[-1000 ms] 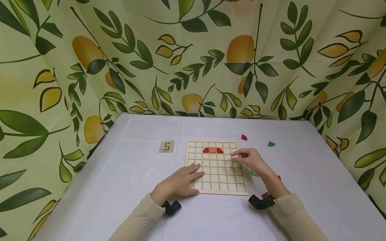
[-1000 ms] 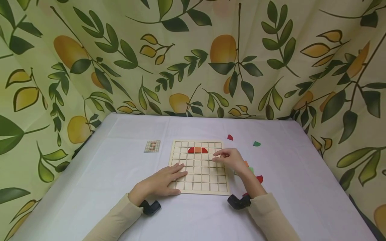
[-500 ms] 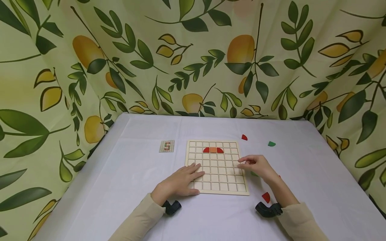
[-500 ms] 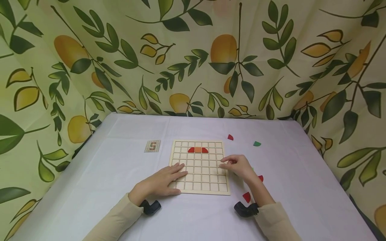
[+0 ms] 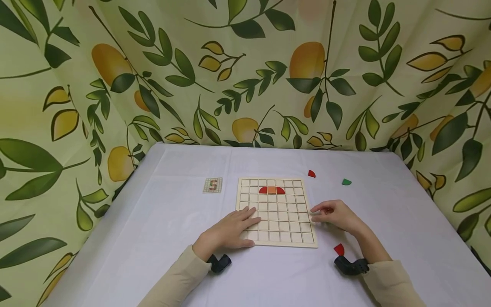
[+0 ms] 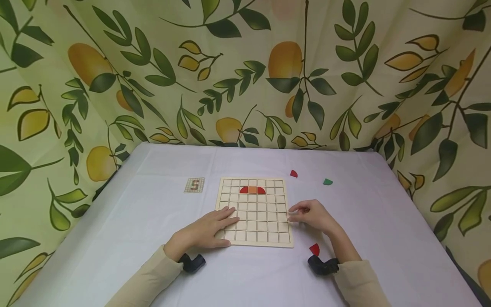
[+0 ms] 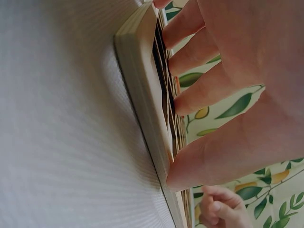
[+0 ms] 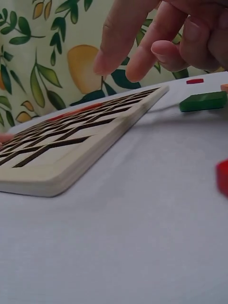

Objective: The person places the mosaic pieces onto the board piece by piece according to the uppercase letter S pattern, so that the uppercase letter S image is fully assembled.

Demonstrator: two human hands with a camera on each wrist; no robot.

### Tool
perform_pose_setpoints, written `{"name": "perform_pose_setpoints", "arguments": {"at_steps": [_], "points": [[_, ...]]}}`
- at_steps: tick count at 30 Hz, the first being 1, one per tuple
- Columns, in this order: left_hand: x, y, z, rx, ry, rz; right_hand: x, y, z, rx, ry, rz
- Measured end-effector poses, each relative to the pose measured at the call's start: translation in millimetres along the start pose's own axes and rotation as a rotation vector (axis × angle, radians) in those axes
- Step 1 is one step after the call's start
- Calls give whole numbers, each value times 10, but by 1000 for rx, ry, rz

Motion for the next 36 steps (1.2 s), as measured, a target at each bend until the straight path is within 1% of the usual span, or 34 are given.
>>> {"name": "perform_pose_setpoints", "arguments": {"at_steps": [2,8,15,19,26,30,36], "points": [[2,0,-2,2,-3,5,-26,2,32,16,19,13],[28,-8,-15,12,-3,26,-140,-17,142,10,88,26],[36,-6,-23,13,-10,32,-206,0,230,2,118,69],[34,-11,-24,17,-8,32,-247,14,242,-2,124,57],[22,-2,-16,10,-2,24,-354,15,257,-27,135,-17],[21,-1,-12,4,-7,18,-382,18,261,-33,150,-44],[21,-9,-16,5,-17,17,-374,34,272,-32,158,-45]]}}
Point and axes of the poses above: each hand's wrist, its own y-axis away from the middle knuckle, its own z-axis out of the back of the hand, x = y × z, the point moved 10 cm from there along -y, towards the middle knuckle, and after that the axes turned 4 degrees about x, right-handed, at the moved point
